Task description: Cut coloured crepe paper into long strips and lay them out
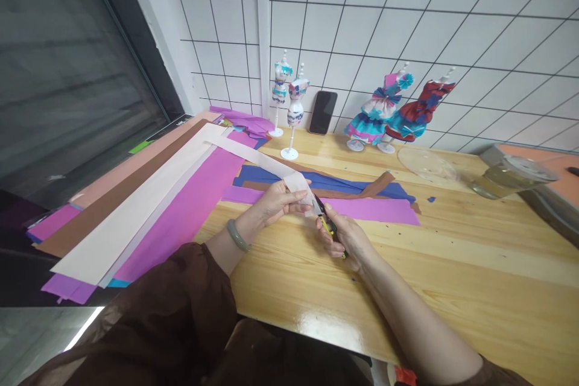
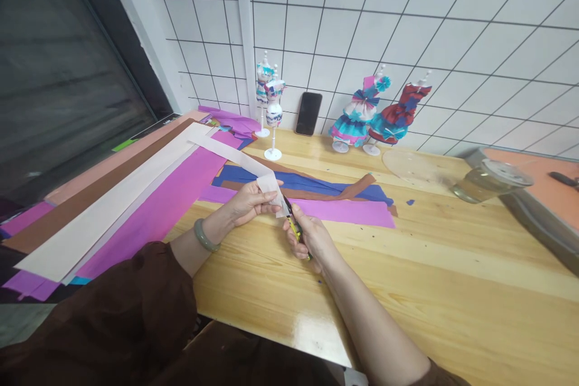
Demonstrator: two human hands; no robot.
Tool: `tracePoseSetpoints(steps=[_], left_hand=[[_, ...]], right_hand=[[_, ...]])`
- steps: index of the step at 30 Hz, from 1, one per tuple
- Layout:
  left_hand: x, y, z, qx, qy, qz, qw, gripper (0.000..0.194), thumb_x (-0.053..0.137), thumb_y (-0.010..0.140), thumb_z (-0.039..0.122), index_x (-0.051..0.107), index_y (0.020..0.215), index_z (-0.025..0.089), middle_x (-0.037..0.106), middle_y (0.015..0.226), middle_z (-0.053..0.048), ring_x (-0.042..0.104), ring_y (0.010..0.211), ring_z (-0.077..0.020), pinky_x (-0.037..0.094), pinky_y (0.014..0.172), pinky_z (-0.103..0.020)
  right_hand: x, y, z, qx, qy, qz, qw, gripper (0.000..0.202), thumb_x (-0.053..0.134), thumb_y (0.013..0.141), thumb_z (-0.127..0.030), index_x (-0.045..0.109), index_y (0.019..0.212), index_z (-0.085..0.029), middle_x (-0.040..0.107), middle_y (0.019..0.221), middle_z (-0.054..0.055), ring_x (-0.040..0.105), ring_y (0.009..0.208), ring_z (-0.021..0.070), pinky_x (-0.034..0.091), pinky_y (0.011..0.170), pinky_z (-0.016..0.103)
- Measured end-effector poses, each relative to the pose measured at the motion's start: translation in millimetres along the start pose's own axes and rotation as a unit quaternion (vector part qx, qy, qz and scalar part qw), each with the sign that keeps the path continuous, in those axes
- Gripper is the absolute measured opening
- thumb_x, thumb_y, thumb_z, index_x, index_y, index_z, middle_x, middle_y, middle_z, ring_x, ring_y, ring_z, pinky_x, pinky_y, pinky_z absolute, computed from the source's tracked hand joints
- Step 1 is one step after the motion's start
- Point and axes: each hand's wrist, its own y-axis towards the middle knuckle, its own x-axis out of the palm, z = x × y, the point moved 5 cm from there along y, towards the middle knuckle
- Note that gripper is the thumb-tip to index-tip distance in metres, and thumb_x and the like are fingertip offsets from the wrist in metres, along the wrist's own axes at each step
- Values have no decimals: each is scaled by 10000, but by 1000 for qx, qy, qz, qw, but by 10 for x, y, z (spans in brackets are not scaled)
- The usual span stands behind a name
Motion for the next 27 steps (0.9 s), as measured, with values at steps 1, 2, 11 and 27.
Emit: tracePoseSetpoints(steps=[1,2,11,27], left_hand=[[1,-1,2,2,-2,0,1000,396,703,700,184,596,1078,136,663,878,-63,640,764,-139,526,738,-288],[1,-3,3,4,-2,-1,1000,393,702,701,182,596,1077,136,662,876,-62,639,766,-139,526,737,-287],[6,-3,-8,10,22,-6,1000,454,734,650,162,582,1079,160,658,870,-41,637,766,-140,520,738,-297],[35,-8,-34,-7,38,-5,999,469,745,641,179,583,1080,150,664,885,-53,638,744,-139,523,710,-286]], right_hand=[[-1,-1,-5,1,-1,2,1000,468,532,737,-616,550,684,-151,426,393,-65,190,261,10,131,278,156],[-1,-3,-10,1,-3,4,1000,466,533,737,-615,548,681,-152,425,391,-65,190,261,10,132,278,156],[3,-14,1,22,12,-6,1000,457,511,754,-613,530,689,-161,371,383,-83,172,264,10,110,277,147],[34,-23,-24,30,-11,-17,999,531,404,800,-640,417,524,-187,274,306,-77,150,252,24,108,276,164]])
